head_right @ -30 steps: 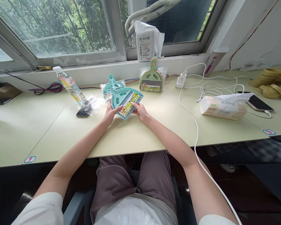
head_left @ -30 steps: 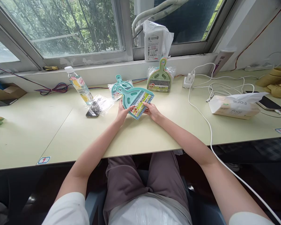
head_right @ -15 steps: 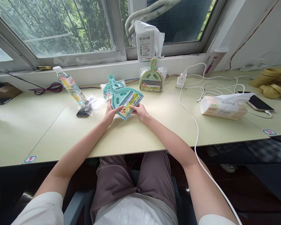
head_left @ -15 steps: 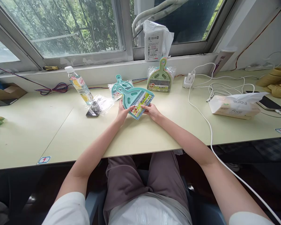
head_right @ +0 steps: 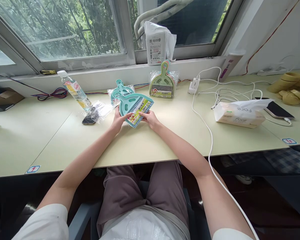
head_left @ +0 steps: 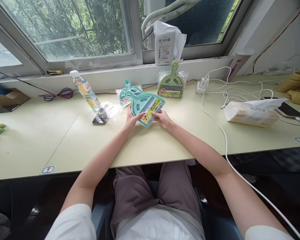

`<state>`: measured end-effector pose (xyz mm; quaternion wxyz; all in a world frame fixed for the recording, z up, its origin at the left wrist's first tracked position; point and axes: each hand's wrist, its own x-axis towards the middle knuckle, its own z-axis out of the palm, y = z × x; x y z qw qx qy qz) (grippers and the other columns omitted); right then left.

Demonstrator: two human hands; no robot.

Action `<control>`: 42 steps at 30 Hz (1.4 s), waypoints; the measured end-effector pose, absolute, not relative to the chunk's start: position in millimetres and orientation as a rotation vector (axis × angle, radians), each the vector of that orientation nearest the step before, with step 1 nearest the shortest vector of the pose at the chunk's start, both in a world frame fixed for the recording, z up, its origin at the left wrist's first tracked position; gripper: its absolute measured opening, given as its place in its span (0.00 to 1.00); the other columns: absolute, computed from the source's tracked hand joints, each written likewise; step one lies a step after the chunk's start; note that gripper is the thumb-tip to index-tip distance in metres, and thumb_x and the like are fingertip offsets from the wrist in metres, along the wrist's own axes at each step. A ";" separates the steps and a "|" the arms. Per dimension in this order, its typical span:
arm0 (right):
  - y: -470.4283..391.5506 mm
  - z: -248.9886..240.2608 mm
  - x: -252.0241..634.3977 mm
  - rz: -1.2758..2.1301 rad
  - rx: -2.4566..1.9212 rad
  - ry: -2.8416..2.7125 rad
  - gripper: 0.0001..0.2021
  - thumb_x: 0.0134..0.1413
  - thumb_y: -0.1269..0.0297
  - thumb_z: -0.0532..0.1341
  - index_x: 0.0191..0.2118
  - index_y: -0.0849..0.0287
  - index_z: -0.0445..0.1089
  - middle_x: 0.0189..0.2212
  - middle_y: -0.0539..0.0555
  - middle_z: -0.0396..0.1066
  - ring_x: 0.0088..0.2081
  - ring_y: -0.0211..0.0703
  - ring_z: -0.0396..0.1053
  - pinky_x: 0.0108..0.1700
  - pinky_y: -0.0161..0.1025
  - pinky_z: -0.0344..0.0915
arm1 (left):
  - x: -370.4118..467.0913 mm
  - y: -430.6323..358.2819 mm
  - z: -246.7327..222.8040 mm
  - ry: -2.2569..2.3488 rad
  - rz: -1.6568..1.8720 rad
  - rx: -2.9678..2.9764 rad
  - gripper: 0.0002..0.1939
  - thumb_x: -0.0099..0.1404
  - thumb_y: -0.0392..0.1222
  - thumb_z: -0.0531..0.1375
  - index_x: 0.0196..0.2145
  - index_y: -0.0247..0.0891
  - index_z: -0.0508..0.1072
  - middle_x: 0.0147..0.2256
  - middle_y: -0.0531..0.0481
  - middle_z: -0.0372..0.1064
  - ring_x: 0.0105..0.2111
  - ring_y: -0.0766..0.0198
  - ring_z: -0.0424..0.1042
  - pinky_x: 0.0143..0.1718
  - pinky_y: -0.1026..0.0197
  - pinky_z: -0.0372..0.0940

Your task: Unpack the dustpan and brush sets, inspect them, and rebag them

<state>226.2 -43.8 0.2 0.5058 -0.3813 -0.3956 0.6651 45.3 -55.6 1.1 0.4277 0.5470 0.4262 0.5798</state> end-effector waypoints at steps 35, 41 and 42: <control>-44.6 0.3 226.0 1.569 -0.880 -0.959 0.04 0.48 0.75 0.67 0.32 0.63 0.74 0.34 0.55 0.79 0.34 0.43 0.77 0.44 0.44 0.76 | 8.0 -51.8 22.1 1.573 1.722 1.836 0.33 0.59 0.55 0.63 0.59 0.44 0.60 0.66 0.41 0.45 0.68 0.46 0.41 0.63 0.45 0.53; -42.4 0.6 228.2 1.547 -0.887 -0.941 0.04 0.49 0.75 0.67 0.33 0.63 0.74 0.33 0.54 0.79 0.34 0.41 0.77 0.44 0.42 0.76 | -24.0 -40.2 19.9 1.899 1.510 1.935 0.35 0.56 0.49 0.66 0.58 0.38 0.61 0.65 0.33 0.47 0.67 0.39 0.40 0.63 0.37 0.46; -41.8 0.8 228.8 1.544 -0.882 -0.935 0.04 0.49 0.76 0.66 0.33 0.63 0.74 0.33 0.54 0.79 0.34 0.41 0.77 0.44 0.42 0.76 | -26.5 -38.1 16.3 1.938 1.447 1.967 0.33 0.56 0.48 0.66 0.57 0.37 0.63 0.64 0.32 0.48 0.67 0.37 0.42 0.63 0.35 0.44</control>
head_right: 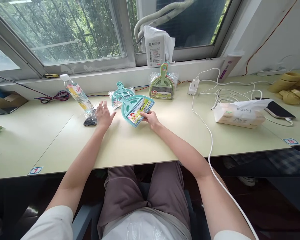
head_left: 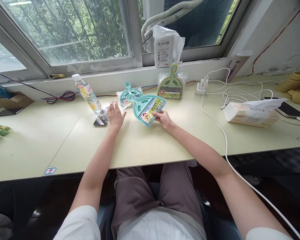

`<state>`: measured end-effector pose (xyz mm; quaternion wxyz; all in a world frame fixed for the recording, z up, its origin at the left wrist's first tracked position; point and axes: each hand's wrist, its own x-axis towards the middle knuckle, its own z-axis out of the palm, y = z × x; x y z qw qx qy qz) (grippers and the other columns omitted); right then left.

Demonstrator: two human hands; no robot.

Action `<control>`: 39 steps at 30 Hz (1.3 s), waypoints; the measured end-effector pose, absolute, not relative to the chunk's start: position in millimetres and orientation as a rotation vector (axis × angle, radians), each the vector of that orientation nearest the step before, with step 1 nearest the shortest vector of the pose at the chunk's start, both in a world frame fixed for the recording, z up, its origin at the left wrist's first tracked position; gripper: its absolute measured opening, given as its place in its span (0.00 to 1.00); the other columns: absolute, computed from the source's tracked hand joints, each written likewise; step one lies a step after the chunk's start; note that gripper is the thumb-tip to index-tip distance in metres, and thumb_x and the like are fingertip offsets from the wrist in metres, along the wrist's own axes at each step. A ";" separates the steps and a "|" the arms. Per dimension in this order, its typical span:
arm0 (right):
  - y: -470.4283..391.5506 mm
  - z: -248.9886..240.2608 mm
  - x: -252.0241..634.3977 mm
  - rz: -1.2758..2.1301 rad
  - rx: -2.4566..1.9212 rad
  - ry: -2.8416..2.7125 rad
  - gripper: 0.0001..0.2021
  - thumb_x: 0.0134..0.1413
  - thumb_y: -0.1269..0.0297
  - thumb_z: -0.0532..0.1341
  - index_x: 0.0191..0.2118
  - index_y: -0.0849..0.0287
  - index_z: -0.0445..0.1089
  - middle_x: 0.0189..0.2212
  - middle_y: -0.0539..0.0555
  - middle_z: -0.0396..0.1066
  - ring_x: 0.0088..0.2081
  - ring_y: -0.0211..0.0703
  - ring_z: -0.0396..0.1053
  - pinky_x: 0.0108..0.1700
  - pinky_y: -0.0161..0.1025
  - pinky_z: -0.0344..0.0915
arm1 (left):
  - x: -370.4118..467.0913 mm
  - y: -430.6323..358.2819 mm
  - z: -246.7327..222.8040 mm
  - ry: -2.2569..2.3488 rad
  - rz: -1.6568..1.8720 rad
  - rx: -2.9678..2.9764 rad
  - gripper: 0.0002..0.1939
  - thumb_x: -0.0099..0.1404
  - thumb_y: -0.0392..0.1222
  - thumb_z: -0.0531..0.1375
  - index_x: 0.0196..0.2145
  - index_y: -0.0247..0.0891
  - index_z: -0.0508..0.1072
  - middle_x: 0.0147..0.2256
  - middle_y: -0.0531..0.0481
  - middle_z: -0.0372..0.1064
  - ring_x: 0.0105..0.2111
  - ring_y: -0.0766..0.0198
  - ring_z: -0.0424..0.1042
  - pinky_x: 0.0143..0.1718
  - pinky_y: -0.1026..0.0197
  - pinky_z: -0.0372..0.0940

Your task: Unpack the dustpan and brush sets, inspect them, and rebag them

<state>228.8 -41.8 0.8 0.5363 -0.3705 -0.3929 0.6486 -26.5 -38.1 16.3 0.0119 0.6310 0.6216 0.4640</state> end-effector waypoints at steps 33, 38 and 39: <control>-40.3 4.6 231.7 1.489 -0.914 -0.840 0.04 0.53 0.77 0.63 0.33 0.63 0.73 0.33 0.53 0.79 0.33 0.39 0.76 0.44 0.40 0.76 | -33.1 -43.2 32.2 1.645 1.962 2.340 0.17 0.68 0.31 0.45 0.45 0.42 0.70 0.53 0.45 0.67 0.57 0.60 0.66 0.57 0.54 0.64; -37.9 4.5 234.3 1.451 -0.930 -0.798 0.03 0.53 0.77 0.63 0.32 0.63 0.72 0.32 0.52 0.79 0.32 0.38 0.76 0.43 0.38 0.76 | -50.2 -30.9 12.6 1.770 0.833 2.603 0.27 0.60 0.24 0.44 0.50 0.41 0.72 0.58 0.44 0.64 0.59 0.56 0.63 0.57 0.52 0.62; -37.7 4.8 234.8 1.450 -0.930 -0.797 0.03 0.53 0.77 0.63 0.32 0.63 0.72 0.32 0.52 0.79 0.32 0.38 0.76 0.43 0.38 0.76 | -53.8 -28.6 8.9 1.812 0.703 2.601 0.29 0.59 0.23 0.45 0.50 0.41 0.73 0.58 0.43 0.64 0.60 0.55 0.62 0.60 0.49 0.59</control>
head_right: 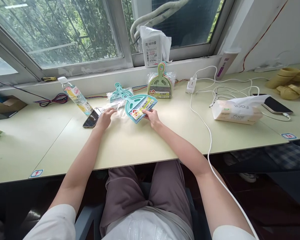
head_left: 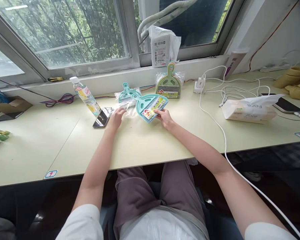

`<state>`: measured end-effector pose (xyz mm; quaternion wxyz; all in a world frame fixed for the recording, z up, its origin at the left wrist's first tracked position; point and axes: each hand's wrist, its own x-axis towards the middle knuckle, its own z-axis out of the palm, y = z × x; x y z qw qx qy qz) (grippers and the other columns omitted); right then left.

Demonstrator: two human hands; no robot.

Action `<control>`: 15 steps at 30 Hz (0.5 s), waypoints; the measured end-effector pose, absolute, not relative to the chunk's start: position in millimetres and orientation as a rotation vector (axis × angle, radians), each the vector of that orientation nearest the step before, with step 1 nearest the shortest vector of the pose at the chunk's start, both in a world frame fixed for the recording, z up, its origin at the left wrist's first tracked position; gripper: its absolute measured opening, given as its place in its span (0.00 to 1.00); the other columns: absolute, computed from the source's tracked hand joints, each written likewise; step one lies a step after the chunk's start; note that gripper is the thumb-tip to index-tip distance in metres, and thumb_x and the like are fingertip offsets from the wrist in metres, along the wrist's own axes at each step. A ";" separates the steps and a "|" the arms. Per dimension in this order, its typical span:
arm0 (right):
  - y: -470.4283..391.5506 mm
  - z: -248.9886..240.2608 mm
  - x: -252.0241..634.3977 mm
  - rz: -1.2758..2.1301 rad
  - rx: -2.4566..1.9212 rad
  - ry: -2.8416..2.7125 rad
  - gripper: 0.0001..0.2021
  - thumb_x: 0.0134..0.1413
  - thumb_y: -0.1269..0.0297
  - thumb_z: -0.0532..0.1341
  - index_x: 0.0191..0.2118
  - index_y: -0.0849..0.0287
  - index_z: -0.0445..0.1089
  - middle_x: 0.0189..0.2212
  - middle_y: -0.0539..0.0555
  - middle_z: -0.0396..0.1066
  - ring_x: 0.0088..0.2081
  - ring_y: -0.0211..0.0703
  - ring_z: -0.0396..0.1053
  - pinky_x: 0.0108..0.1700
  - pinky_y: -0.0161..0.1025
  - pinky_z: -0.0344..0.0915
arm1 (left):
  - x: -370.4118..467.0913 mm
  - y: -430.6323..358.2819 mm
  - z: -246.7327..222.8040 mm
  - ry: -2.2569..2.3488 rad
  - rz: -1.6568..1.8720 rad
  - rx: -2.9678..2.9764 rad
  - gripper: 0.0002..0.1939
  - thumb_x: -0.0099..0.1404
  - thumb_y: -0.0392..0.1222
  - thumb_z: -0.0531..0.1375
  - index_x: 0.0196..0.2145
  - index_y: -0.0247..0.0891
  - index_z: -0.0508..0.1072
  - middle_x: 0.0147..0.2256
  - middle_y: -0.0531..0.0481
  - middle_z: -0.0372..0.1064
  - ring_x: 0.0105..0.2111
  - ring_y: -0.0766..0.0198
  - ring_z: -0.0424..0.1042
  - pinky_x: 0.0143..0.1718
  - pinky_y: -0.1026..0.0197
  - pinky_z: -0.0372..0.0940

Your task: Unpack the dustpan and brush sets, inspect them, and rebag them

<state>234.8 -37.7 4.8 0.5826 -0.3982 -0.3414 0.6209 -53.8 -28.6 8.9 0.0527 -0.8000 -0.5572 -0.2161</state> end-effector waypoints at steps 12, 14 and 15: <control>-44.4 8.4 230.4 1.497 -0.974 -0.848 0.04 0.52 0.78 0.64 0.32 0.64 0.73 0.34 0.54 0.79 0.32 0.38 0.76 0.40 0.37 0.76 | -42.7 -24.2 -0.6 -1.960 -0.643 -2.014 0.19 0.66 0.49 0.52 0.45 0.43 0.78 0.51 0.43 0.72 0.58 0.45 0.61 0.65 0.33 0.24; -43.5 7.8 230.8 1.506 -0.994 -0.852 0.04 0.52 0.78 0.64 0.33 0.64 0.73 0.34 0.55 0.79 0.32 0.39 0.76 0.39 0.36 0.76 | -38.6 -25.0 -0.4 -1.951 -0.588 -2.014 0.18 0.64 0.50 0.54 0.43 0.40 0.78 0.51 0.41 0.71 0.56 0.44 0.62 0.65 0.34 0.27; -43.0 7.5 231.1 1.513 -0.998 -0.856 0.04 0.52 0.78 0.63 0.33 0.64 0.73 0.34 0.55 0.79 0.32 0.39 0.76 0.39 0.36 0.76 | -37.6 -25.5 0.2 -1.950 -0.549 -2.020 0.17 0.63 0.49 0.55 0.42 0.39 0.78 0.51 0.40 0.70 0.55 0.44 0.63 0.66 0.36 0.31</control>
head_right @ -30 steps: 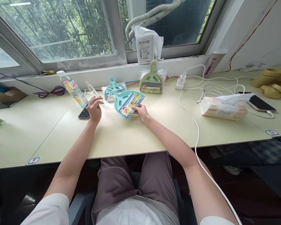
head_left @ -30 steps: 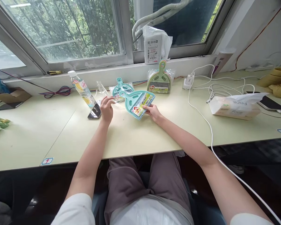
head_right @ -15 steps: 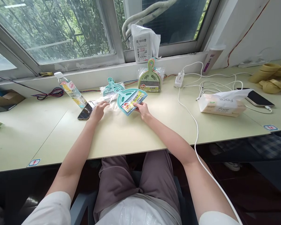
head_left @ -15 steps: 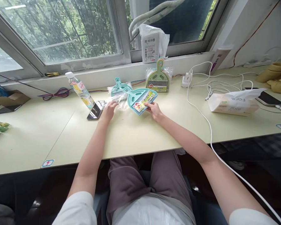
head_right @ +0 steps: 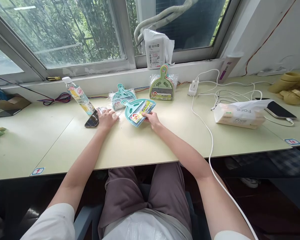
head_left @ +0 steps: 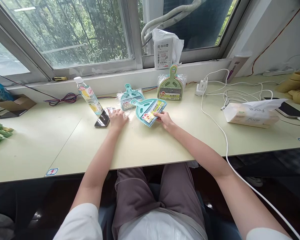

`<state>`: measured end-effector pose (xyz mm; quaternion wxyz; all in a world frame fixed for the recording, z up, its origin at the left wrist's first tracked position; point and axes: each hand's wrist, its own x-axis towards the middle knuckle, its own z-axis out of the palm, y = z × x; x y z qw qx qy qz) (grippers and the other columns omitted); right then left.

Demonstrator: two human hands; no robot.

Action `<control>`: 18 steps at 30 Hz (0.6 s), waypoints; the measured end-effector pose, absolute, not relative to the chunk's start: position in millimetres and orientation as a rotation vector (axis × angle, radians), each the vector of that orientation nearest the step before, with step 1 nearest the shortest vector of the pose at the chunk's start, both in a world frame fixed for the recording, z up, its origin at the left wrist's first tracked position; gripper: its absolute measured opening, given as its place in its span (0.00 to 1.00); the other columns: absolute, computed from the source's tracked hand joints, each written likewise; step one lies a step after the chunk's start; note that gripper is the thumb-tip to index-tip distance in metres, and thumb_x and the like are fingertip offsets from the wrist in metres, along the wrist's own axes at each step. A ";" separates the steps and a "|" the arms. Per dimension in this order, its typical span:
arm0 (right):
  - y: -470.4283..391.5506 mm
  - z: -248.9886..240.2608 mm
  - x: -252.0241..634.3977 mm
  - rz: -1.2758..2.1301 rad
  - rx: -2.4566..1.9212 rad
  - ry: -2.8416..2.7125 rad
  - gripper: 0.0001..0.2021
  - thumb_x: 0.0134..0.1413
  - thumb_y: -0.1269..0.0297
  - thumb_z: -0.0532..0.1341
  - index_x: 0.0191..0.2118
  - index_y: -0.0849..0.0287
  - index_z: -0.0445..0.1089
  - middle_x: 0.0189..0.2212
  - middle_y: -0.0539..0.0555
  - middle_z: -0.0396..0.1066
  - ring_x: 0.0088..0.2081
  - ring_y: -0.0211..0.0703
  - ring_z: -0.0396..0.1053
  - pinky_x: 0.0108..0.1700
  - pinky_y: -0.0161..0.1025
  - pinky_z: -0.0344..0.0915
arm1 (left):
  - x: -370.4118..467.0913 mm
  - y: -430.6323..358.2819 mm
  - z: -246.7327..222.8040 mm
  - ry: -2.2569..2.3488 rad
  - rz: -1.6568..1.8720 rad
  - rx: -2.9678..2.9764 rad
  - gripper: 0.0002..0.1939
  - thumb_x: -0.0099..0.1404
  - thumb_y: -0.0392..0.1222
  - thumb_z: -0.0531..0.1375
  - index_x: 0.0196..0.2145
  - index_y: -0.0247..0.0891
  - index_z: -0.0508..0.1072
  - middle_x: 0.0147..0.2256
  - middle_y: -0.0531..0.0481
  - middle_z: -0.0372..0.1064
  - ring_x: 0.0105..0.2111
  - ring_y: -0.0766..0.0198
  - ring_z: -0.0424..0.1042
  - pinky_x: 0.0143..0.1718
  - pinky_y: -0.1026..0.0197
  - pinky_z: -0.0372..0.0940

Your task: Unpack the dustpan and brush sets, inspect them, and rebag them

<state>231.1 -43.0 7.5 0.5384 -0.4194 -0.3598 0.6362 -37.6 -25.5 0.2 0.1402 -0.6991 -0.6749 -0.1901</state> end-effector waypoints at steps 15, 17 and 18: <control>-41.5 5.3 232.1 1.605 -1.024 -0.989 0.04 0.50 0.78 0.64 0.32 0.64 0.73 0.34 0.57 0.79 0.33 0.41 0.77 0.39 0.38 0.77 | -44.3 -27.7 11.5 -1.995 -0.801 -1.780 0.12 0.67 0.39 0.48 0.37 0.37 0.71 0.39 0.39 0.72 0.43 0.48 0.70 0.49 0.47 0.57; -41.9 7.0 233.2 1.563 -1.028 -0.962 0.04 0.51 0.78 0.64 0.32 0.64 0.73 0.34 0.56 0.79 0.34 0.41 0.77 0.40 0.39 0.77 | -43.3 -28.4 12.3 -1.982 -0.833 -1.771 0.11 0.67 0.39 0.49 0.37 0.38 0.70 0.39 0.39 0.72 0.43 0.48 0.70 0.49 0.47 0.57; -42.1 7.7 233.7 1.542 -1.032 -0.948 0.04 0.51 0.78 0.63 0.32 0.64 0.72 0.34 0.56 0.79 0.34 0.41 0.77 0.41 0.39 0.77 | -42.3 -29.1 12.8 -1.975 -0.849 -1.769 0.11 0.67 0.40 0.49 0.37 0.38 0.70 0.39 0.39 0.72 0.43 0.49 0.70 0.49 0.47 0.57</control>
